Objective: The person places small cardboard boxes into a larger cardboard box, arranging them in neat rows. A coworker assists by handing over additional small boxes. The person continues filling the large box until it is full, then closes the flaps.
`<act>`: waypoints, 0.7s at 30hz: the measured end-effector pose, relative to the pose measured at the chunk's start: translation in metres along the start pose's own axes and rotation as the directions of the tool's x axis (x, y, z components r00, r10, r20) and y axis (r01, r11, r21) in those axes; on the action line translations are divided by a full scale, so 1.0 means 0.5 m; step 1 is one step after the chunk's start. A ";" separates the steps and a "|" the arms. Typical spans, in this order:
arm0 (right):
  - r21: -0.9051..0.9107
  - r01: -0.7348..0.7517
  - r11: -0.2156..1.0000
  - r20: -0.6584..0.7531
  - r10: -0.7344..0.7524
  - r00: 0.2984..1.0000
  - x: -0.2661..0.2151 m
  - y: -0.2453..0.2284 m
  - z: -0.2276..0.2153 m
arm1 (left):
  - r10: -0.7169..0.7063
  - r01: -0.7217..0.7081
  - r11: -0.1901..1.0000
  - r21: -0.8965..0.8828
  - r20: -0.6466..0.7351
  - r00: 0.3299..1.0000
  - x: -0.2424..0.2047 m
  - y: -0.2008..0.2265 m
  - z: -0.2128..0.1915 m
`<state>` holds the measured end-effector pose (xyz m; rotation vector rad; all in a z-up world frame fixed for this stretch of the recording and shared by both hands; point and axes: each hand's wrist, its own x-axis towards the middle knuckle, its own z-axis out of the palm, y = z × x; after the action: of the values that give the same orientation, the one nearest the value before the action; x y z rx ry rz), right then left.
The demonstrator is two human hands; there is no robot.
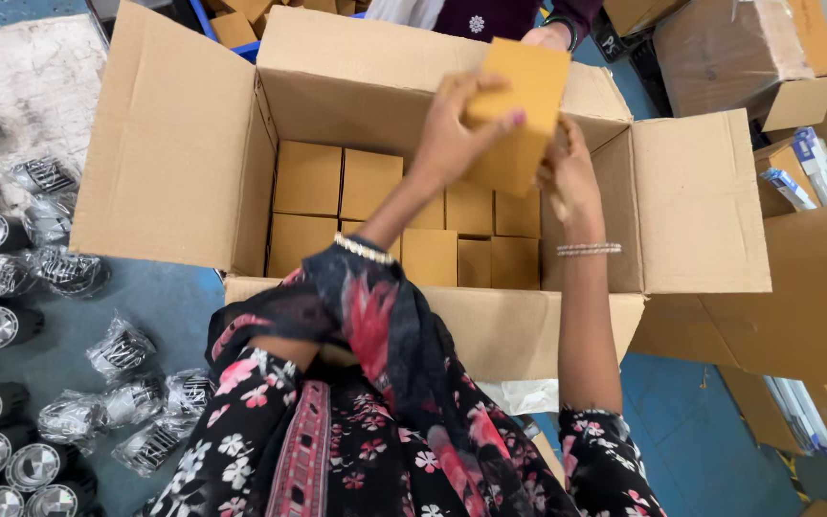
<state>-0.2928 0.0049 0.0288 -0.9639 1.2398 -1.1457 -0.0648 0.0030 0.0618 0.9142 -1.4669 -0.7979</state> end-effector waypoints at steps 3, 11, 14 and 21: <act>0.012 0.056 0.998 0.019 -0.056 0.998 -0.055 0.004 -0.014 | -0.070 0.068 0.997 0.021 0.105 0.992 -0.085 0.034 0.016; 0.175 0.062 0.983 0.169 -0.092 0.981 -0.195 -0.005 0.045 | -0.064 0.033 0.973 0.230 0.130 0.989 -0.259 0.098 0.000; -0.023 0.239 0.971 0.138 -0.233 0.963 -0.228 0.004 0.074 | -0.070 0.058 0.988 0.146 0.078 0.995 -0.316 0.100 0.008; -0.674 0.339 0.656 0.023 -0.441 0.897 -0.230 0.065 0.132 | -0.138 0.139 0.990 -0.011 0.108 0.985 -0.343 0.085 0.003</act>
<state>-0.2203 0.1207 0.0267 -1.7942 1.6637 -1.1183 -0.0670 0.1746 0.0202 0.9804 -1.4981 -0.9742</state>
